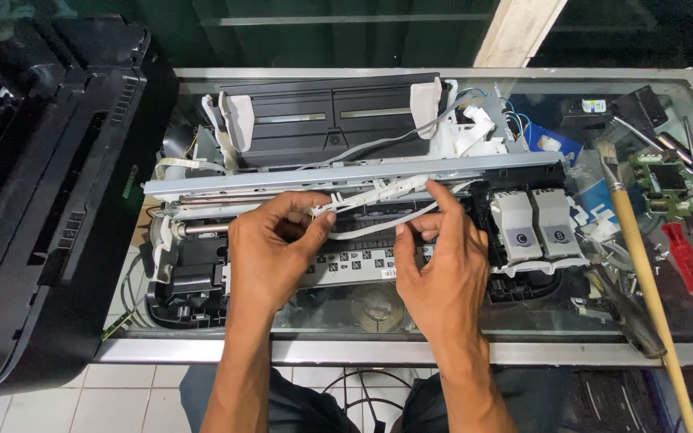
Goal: The person is seated on the floor working on a disassembled printer placed on a glass table. They use their hands to manipulate and route a white ribbon cable through the internal components of the printer chassis.
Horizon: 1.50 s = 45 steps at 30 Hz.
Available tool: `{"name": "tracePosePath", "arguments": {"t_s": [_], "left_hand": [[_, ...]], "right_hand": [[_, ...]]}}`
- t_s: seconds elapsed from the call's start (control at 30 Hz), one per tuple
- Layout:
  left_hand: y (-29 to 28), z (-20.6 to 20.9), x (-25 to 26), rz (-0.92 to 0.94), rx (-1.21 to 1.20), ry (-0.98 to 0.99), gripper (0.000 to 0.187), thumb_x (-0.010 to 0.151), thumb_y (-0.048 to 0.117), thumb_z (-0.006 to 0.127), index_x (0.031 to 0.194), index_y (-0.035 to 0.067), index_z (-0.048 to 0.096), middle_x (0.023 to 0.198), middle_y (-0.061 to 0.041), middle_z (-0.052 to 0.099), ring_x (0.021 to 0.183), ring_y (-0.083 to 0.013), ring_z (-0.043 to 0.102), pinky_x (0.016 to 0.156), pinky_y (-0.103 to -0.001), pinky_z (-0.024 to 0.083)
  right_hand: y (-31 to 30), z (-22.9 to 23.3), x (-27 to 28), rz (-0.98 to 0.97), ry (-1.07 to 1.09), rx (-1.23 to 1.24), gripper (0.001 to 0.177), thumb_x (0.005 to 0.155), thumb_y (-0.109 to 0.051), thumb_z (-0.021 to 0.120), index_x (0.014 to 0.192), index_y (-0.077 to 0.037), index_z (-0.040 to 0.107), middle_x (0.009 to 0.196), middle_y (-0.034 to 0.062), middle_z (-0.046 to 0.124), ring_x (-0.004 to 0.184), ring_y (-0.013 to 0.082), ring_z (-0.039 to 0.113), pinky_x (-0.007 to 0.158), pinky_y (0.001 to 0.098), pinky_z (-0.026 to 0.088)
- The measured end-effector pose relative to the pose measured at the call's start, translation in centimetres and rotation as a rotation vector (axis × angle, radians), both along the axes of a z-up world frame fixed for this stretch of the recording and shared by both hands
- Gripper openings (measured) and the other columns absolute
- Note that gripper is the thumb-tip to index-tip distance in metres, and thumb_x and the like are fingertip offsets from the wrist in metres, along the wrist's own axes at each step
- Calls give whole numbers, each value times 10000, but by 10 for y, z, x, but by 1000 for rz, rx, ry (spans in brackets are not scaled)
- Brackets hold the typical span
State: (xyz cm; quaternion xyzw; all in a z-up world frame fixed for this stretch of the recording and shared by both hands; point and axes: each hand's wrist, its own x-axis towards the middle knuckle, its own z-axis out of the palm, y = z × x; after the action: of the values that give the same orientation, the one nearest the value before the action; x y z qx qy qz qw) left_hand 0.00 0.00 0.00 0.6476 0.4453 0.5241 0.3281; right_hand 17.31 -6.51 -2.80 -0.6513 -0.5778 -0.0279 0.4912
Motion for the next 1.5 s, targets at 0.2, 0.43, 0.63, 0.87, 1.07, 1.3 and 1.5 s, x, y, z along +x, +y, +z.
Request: {"name": "tracePosePath", "arguments": {"t_s": [0.2,0.43,0.63,0.87,1.07,1.3,1.5], "left_hand": [[2,-2,1,5,25,-40,132,732,-59,838,845,5,819,554,-181,658,464,-242,628,418,-349,504],[-2,1,2,39,4,-36,152,709,-58,858,842,6,822,532,-168,641,451,-212,601,409,-327,480],[-4,5,3,32,41,-56,160,701,-88,863,834,-12,816,540,-174,639,459,-203,583,418,-323,473],[-6,9,4,59,118,-28,178,693,-77,885,836,14,828,583,-169,649,476,-237,613,436,-339,485],[-2,5,2,27,118,38,155,680,-47,882,795,37,823,551,-153,635,422,-263,604,409,-346,475],[-4,2,-2,-65,27,-11,160,644,-55,860,780,9,808,539,-173,618,437,-260,600,428,-352,480],[-7,7,-1,-53,89,-42,162,658,-57,878,787,19,817,565,-148,610,465,-224,584,448,-331,475]], "right_hand": [[0,0,0,-2,4,2,537,856,-36,721,1371,19,577,842,106,747,785,285,680,801,417,449],[0,-1,-1,-12,-11,8,522,867,-58,721,1368,10,589,843,91,748,787,274,681,792,414,452],[1,-1,-1,-17,-12,14,524,857,-53,726,1361,9,595,839,86,746,782,274,683,789,417,450],[0,2,-2,-17,2,16,527,847,-35,727,1356,25,602,833,99,746,773,285,684,790,426,451],[1,-2,0,-21,4,18,545,829,-14,720,1360,20,604,835,101,746,780,288,682,803,425,455],[1,-3,1,-13,23,41,521,828,37,680,1344,44,609,839,140,739,772,317,673,808,442,458],[2,-6,1,-12,20,45,512,825,45,669,1335,43,615,858,139,750,791,315,678,813,449,464]]}}
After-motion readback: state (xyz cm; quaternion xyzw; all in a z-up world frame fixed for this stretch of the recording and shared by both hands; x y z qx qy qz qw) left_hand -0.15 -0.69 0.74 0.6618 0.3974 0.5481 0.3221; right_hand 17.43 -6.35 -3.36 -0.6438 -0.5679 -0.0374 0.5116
